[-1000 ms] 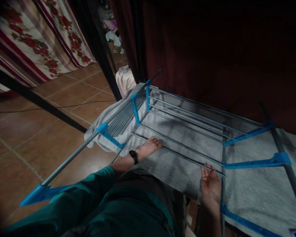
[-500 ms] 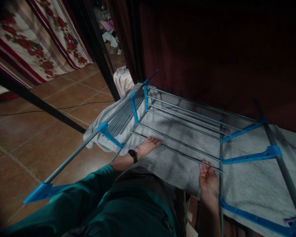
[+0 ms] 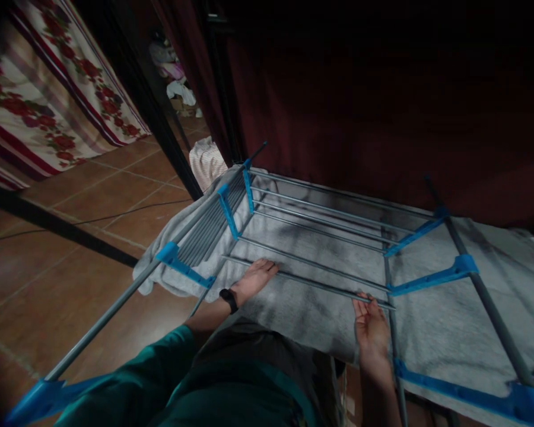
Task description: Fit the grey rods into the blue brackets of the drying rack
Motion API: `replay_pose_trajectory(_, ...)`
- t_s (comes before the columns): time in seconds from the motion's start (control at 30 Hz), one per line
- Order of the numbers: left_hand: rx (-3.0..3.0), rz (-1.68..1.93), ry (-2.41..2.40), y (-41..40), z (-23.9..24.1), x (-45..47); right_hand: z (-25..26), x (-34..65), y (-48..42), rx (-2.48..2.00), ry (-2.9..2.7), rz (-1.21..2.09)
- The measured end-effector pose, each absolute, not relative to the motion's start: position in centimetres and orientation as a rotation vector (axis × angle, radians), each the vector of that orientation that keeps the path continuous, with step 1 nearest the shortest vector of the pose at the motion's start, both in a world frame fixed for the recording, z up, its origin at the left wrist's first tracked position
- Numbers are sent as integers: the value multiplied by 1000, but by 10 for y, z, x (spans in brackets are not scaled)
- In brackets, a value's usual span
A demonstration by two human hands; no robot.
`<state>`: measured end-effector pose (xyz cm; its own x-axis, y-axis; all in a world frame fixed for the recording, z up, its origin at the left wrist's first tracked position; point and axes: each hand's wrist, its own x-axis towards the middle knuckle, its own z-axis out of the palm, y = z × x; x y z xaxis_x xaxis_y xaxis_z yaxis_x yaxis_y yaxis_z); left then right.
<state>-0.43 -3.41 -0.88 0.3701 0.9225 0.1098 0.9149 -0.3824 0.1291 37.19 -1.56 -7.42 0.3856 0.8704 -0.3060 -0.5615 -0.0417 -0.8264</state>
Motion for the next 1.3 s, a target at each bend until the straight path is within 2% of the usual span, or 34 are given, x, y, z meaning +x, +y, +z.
replay_pose_trajectory(0.27,2408,555,1705,-33,-12,-19,-56,363,-9,-1005,-321,1168)
replay_pose_trajectory(0.43,2370,822,1668,-29,-16,-29,-22,352,-1,-951,-297,1140)
replay_pose_trajectory(0.63,2387,968,1619,-12,-13,-42,11,340,17,-853,-317,1105)
replay_pose_trajectory(1.0,2655,944,1454,1,-17,-55,12,349,25,-788,-307,1063)
replay_pose_trajectory(1.3,2508,966,1576,-1,-15,-50,-6,347,26,-837,-216,1076)
